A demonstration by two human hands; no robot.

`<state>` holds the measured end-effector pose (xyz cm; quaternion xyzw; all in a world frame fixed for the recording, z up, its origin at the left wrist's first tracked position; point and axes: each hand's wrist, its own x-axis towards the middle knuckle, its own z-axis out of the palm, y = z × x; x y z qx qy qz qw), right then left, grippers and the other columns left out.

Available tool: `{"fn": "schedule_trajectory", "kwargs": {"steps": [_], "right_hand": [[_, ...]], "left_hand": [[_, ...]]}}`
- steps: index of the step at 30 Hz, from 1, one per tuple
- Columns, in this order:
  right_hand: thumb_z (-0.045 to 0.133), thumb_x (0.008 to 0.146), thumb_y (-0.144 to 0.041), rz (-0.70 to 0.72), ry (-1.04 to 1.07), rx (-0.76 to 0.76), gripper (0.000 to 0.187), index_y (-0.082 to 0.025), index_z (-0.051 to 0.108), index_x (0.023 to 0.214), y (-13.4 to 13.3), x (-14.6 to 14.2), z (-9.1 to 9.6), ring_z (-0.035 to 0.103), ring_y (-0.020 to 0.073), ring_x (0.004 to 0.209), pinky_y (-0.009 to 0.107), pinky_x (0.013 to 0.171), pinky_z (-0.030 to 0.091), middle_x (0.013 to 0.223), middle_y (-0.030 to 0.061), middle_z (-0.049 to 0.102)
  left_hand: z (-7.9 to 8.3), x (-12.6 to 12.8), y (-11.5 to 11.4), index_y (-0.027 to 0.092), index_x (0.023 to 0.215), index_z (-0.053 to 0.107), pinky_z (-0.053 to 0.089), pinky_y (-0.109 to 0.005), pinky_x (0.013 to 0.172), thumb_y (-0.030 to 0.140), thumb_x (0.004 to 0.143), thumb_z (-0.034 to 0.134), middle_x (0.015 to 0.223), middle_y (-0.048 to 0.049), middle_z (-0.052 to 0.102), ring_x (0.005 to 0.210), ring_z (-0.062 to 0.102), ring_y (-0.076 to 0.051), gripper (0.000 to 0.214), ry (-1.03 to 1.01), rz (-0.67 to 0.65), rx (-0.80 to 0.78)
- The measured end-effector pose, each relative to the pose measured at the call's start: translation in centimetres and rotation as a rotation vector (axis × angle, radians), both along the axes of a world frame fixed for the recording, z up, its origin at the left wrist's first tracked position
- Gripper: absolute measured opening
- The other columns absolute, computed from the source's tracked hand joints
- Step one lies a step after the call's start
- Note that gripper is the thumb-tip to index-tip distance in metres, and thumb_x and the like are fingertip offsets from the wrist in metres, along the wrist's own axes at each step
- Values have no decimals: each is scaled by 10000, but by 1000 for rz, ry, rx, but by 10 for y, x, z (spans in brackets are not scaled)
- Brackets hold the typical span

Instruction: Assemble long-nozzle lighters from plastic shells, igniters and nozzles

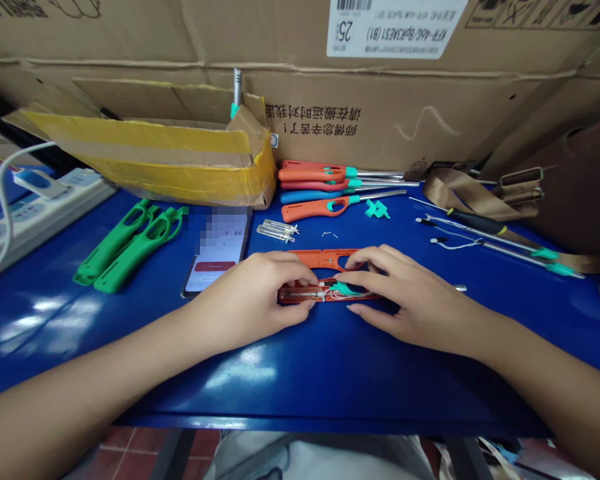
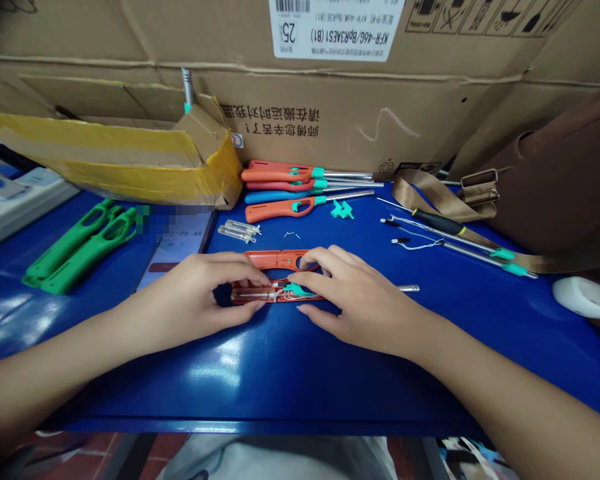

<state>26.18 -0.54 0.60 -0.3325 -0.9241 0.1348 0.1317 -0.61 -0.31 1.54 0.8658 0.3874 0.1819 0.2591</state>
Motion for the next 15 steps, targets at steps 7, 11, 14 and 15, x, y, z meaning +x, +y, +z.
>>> {"fn": "schedule_trajectory", "kwargs": {"steps": [7, 11, 14, 15], "right_hand": [[596, 978, -288, 107, -33, 48, 396, -306, 625, 1372, -3, 1, 6, 482, 315, 1335, 560, 1067, 457, 1495, 106, 530], [588, 992, -334, 152, -95, 52, 459, -298, 565, 1449, -3, 0, 8, 406, 319, 1423, 573, 1137, 395, 1597, 96, 436], [574, 1003, -379, 148, -130, 52, 516, -294, 499, 1506, -3, 1, 5, 387, 322, 1438, 581, 1149, 384, 1606, 101, 420], [573, 1004, -386, 136, -132, 51, 530, -283, 485, 1516, -3, 1, 3, 394, 324, 1433, 581, 1143, 393, 1593, 108, 436]], "left_hand": [[6, -4, 3, 227, 980, 797, 548, -315, 843, 198, 920, 688, 943, -30, 743, 901, 697, -187, 128, 13, -9, 41], [10, -9, 7, 238, 979, 815, 564, -309, 823, 218, 903, 729, 922, -30, 758, 837, 709, -179, 117, 73, -9, -2], [11, -11, 10, 242, 983, 820, 572, -289, 803, 205, 893, 740, 925, -26, 771, 808, 722, -167, 125, 88, -8, -56], [10, -11, 11, 241, 984, 820, 573, -283, 796, 203, 894, 738, 923, -25, 774, 807, 725, -166, 127, 85, -7, -64]]}}
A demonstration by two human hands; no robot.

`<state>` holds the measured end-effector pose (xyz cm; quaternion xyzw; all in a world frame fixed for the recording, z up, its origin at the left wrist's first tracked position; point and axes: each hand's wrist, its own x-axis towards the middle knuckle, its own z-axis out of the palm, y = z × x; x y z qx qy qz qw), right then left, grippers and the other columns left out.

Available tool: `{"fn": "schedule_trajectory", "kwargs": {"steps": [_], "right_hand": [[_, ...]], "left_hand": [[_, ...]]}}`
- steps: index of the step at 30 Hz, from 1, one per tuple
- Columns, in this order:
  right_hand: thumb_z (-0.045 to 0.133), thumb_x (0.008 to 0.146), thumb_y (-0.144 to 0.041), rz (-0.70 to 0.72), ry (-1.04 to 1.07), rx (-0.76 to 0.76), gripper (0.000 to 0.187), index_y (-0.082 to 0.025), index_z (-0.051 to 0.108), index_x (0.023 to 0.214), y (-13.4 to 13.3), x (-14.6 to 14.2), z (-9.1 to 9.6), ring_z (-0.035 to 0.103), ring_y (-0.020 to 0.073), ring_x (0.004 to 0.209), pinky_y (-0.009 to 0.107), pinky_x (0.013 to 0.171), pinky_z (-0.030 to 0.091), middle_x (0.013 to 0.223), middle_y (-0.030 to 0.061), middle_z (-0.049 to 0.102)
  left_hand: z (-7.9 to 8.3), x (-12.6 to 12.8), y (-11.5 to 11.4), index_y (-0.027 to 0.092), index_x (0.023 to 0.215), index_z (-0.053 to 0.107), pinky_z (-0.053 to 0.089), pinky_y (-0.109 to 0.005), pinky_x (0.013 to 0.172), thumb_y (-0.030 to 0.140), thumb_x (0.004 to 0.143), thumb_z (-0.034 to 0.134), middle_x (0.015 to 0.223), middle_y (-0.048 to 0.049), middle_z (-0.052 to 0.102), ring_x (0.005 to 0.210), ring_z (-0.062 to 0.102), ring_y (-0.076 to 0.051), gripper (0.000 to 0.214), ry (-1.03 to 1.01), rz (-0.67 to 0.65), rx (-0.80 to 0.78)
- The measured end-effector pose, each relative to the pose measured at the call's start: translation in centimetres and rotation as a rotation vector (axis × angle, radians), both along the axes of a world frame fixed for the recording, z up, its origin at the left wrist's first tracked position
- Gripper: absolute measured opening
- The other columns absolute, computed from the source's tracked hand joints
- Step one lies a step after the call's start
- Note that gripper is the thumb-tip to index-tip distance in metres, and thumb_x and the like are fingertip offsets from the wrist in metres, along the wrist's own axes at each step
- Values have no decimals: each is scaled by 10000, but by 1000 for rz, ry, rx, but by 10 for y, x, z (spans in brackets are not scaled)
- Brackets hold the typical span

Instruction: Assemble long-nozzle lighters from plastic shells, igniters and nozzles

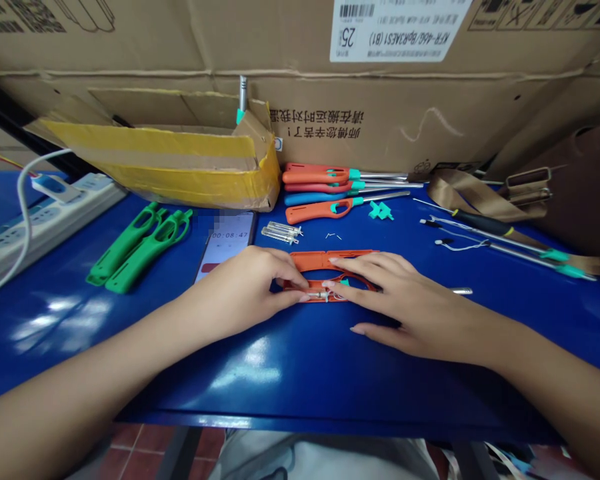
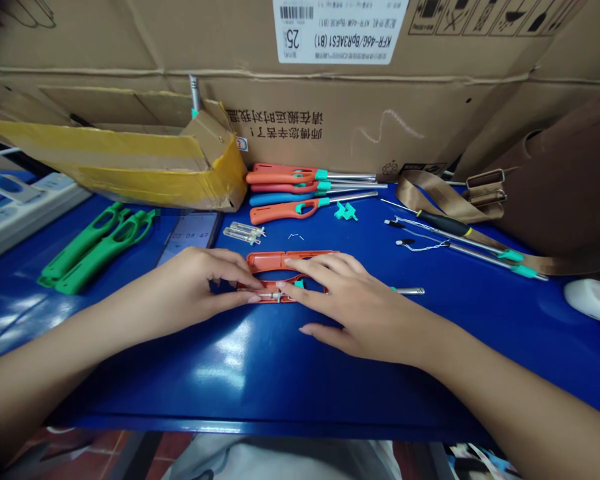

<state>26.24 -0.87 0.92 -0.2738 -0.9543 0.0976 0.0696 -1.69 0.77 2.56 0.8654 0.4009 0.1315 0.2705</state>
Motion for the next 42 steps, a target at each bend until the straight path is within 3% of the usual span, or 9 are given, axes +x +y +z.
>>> {"fn": "schedule_trajectory", "kwargs": {"steps": [4, 9, 15, 22, 35, 42], "right_hand": [[536, 1020, -341, -74, 49, 23, 517, -222, 469, 1518, 1, 0, -6, 477, 314, 1366, 544, 1088, 461, 1482, 139, 549], [488, 1029, -255, -84, 103, 44, 457, -234, 508, 1484, 4, 1, -12, 555, 297, 1290, 530, 1045, 489, 1381, 136, 630], [458, 1047, -245, -71, 80, 44, 396, -219, 543, 1433, 5, 2, -13, 535, 284, 1285, 500, 1043, 473, 1387, 125, 615], [491, 1037, -250, -78, 67, 68, 327, -216, 611, 1338, 6, 1, -7, 522, 279, 1248, 492, 1044, 428, 1307, 112, 628], [556, 1014, -271, -124, 125, 46, 240, -219, 692, 1205, 9, 2, -10, 522, 249, 1039, 439, 898, 448, 1150, 107, 580], [576, 998, -291, -88, 123, 67, 282, -199, 684, 1242, 6, 2, -3, 533, 277, 1132, 489, 975, 449, 1206, 133, 596]], "left_hand": [[-4, 1, 0, 232, 972, 818, 572, -264, 773, 204, 886, 746, 915, -22, 781, 794, 732, -158, 116, -42, 12, 20], [-9, 4, -1, 220, 949, 817, 559, -259, 727, 218, 868, 766, 886, -30, 775, 769, 717, -157, 96, -93, 46, 15], [-17, 11, -1, 224, 947, 816, 536, -251, 713, 194, 851, 790, 854, -13, 761, 766, 698, -144, 103, -188, 79, -62], [-20, 16, -5, 234, 978, 819, 528, -230, 714, 192, 882, 766, 859, -9, 736, 774, 690, -128, 118, -277, 81, -20], [-31, 20, -7, 212, 995, 820, 541, -267, 749, 216, 890, 761, 882, -26, 732, 806, 687, -144, 120, -303, 115, -63], [-30, 18, -8, 207, 1016, 816, 533, -279, 753, 227, 895, 749, 891, -25, 737, 806, 683, -147, 139, -269, 72, 30]]}}
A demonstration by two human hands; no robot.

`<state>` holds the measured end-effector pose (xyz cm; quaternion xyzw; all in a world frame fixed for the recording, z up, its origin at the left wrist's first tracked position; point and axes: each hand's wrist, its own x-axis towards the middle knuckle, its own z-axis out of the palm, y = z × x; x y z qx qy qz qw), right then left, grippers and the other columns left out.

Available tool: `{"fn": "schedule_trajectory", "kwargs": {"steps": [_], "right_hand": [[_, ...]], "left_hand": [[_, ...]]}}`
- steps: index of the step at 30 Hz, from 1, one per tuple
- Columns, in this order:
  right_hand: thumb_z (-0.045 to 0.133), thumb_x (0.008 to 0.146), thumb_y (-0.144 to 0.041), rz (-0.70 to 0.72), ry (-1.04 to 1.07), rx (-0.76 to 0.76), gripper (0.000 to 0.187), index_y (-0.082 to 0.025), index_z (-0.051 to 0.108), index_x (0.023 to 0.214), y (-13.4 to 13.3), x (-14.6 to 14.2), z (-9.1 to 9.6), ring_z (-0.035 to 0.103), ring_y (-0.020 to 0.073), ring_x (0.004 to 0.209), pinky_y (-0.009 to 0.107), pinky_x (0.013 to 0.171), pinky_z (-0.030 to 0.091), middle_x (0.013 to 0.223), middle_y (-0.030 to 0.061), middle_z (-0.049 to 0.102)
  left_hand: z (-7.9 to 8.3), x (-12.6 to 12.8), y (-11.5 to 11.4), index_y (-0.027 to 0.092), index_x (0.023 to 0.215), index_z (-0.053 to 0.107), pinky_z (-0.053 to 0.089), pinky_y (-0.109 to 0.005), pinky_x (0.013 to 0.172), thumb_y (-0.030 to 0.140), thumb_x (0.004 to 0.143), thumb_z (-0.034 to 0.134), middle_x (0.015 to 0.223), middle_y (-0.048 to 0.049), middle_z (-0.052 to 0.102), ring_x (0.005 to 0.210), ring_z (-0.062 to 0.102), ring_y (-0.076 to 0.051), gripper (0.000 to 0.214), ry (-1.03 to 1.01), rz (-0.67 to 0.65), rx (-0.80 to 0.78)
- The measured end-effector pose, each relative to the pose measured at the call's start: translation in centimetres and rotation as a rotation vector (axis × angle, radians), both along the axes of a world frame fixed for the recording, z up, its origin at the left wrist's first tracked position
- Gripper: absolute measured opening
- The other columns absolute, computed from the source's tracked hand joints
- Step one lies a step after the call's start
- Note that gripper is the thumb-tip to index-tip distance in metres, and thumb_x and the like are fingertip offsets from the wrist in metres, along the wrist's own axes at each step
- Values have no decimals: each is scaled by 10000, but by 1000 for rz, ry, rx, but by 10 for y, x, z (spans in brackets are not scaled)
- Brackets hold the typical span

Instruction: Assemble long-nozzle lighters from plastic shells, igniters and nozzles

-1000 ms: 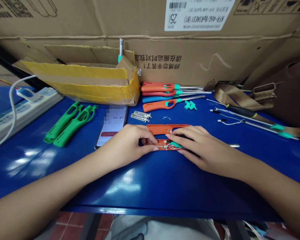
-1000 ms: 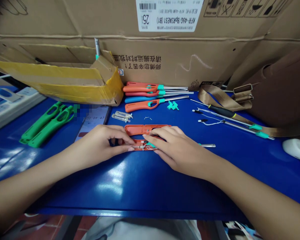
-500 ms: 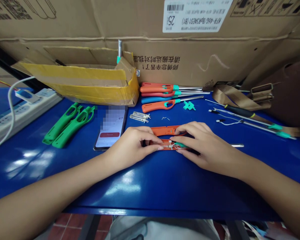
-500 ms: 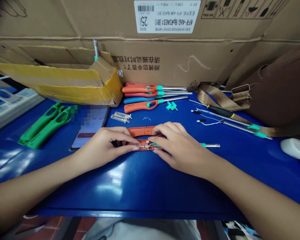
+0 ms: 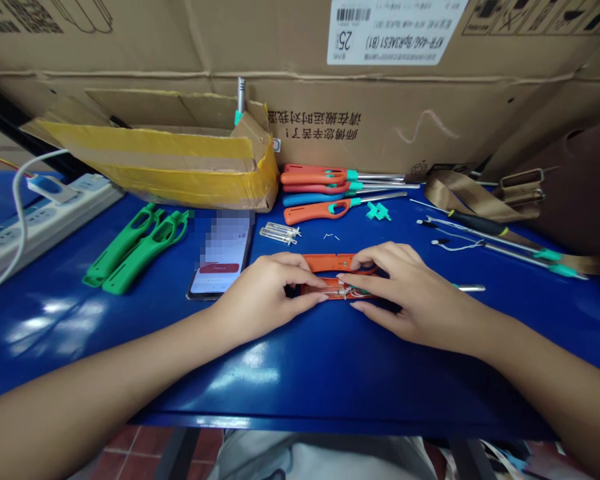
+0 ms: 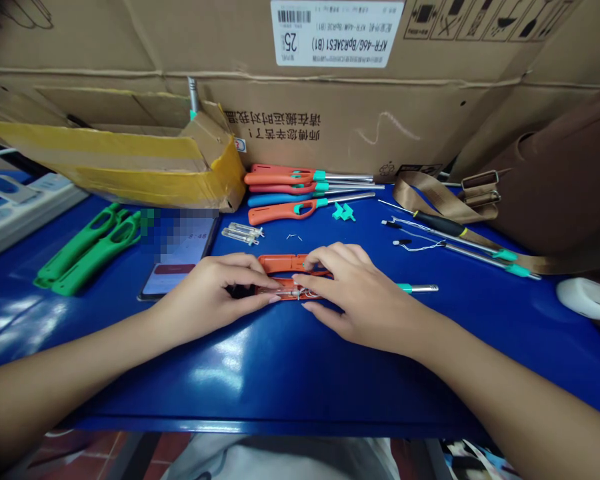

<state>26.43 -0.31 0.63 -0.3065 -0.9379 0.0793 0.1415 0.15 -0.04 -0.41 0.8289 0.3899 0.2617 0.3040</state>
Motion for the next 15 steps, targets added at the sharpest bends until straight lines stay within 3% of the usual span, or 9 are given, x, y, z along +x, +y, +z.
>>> {"fn": "schedule_trajectory", "kwargs": {"steps": [8, 15], "right_hand": [[536, 1021, -321, 77, -139, 66, 345, -223, 661, 1327, -4, 7, 12, 467, 289, 1386, 586, 1203, 296, 1500, 137, 528], [544, 1012, -389, 95, -281, 44, 494, -218, 544, 1475, -5, 10, 12, 335, 314, 1519, 640, 1223, 276, 1661, 130, 350]], "left_hand": [[7, -8, 6, 196, 971, 807, 531, -340, 831, 210, 829, 792, 910, -18, 766, 860, 688, -187, 144, 83, -27, 127], [8, -14, 10, 239, 1024, 814, 541, -339, 852, 249, 875, 778, 965, -22, 747, 916, 690, -200, 153, 201, -72, 101]]}}
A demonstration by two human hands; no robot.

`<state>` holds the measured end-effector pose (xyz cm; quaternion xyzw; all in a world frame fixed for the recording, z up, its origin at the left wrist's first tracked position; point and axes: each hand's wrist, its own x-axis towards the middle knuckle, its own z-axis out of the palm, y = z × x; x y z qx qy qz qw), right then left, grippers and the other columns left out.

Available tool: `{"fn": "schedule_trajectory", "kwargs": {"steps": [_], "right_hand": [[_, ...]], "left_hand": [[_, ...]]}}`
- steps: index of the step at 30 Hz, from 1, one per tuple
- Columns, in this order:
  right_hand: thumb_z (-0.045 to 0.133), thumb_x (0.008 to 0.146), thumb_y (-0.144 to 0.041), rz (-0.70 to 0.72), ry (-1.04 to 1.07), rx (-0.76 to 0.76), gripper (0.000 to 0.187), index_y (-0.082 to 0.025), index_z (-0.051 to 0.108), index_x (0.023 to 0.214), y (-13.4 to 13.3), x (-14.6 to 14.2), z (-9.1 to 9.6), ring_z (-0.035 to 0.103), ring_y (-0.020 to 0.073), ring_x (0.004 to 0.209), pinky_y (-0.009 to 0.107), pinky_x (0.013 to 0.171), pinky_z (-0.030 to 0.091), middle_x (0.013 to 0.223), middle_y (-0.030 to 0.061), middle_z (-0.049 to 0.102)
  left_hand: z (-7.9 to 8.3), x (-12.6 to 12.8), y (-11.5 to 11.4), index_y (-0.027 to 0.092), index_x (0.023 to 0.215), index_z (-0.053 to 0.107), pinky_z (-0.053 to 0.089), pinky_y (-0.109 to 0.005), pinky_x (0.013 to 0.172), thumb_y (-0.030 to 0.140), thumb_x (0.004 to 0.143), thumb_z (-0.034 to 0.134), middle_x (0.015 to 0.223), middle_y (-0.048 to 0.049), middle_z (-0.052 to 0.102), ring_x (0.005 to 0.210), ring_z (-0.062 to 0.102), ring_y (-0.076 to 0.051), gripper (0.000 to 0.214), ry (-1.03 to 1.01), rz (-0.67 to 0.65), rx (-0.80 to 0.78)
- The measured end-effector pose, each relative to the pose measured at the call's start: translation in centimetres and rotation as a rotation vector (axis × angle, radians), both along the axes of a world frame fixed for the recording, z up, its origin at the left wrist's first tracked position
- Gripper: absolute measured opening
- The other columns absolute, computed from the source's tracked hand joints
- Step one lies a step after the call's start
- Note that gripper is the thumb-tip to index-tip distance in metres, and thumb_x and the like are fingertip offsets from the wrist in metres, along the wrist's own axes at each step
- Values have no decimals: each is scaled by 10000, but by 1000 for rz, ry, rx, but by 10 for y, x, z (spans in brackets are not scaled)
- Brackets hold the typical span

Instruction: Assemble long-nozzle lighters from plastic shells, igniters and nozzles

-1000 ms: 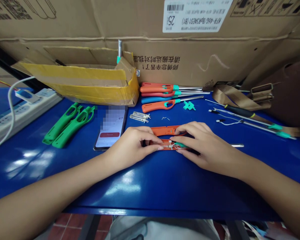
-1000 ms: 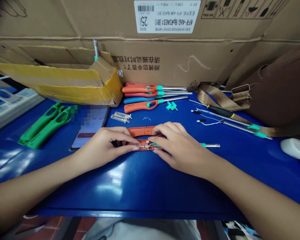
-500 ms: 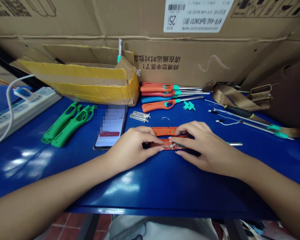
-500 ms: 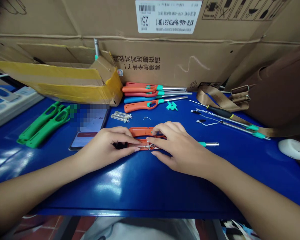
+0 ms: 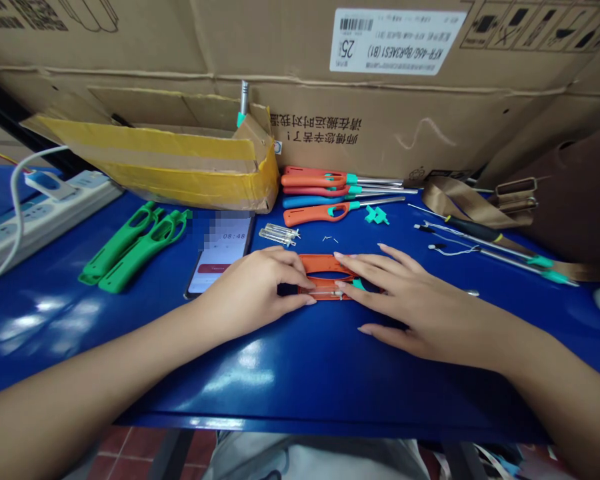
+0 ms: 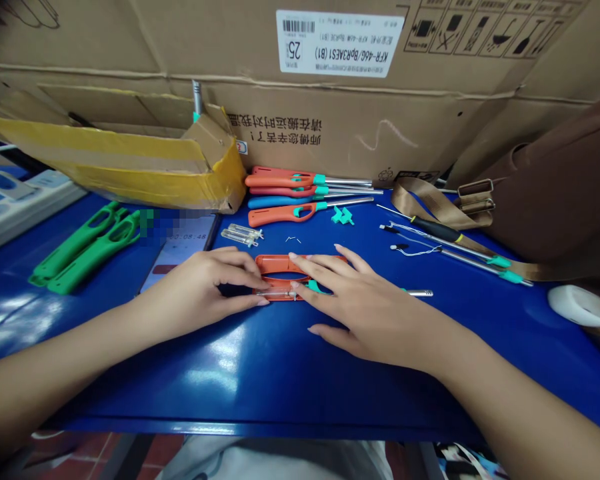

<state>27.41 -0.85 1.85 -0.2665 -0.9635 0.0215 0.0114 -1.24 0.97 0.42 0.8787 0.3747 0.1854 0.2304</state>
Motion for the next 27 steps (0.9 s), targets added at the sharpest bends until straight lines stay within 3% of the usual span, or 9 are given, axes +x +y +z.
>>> {"fn": "schedule_trajectory", "kwargs": {"steps": [6, 10, 15, 19, 23, 27], "right_hand": [[536, 1017, -385, -4, 0, -2, 562, -218, 448, 1547, -3, 1, -3, 313, 331, 1533, 669, 1203, 300, 1675, 132, 309], [524, 1024, -386, -15, 26, -10, 560, -196, 443, 1544, -1, 1, -4, 324, 298, 1531, 622, 1233, 273, 1669, 127, 330], [525, 1024, -326, -90, 144, 24, 464, -198, 529, 1469, 11, 6, -4, 460, 283, 1419, 546, 1214, 304, 1557, 114, 504], [551, 1001, -281, -171, 242, 34, 335, -208, 641, 1316, 19, 11, -2, 582, 283, 1189, 481, 1018, 435, 1297, 117, 655], [592, 984, -299, -180, 274, -57, 241, -232, 674, 1200, 19, 11, 0, 616, 244, 1018, 432, 902, 434, 1110, 75, 694], [608, 969, -267, -170, 265, -123, 203, -245, 679, 1158, 19, 10, -2, 618, 235, 988, 412, 886, 415, 1090, 69, 700]], "left_hand": [[1, -1, -2, 249, 1039, 813, 542, -321, 834, 251, 888, 766, 942, -20, 737, 914, 689, -197, 158, 40, -13, 15], [4, -2, -3, 247, 1057, 805, 543, -337, 845, 270, 902, 748, 973, -23, 743, 937, 691, -210, 167, 98, -15, 53], [10, -1, -4, 251, 1035, 796, 545, -351, 824, 306, 862, 786, 997, -13, 760, 933, 705, -225, 182, 135, 22, 82], [13, 2, -7, 213, 974, 790, 545, -349, 794, 443, 864, 774, 951, -33, 757, 885, 702, -220, 256, 22, 123, 148], [11, 4, -8, 223, 1023, 772, 526, -347, 857, 320, 948, 693, 999, -26, 750, 937, 669, -197, 146, -36, -28, 191], [4, 6, -6, 211, 1145, 732, 514, -371, 939, 258, 983, 639, 1110, -41, 737, 1030, 660, -209, 193, 21, -135, 181]]}}
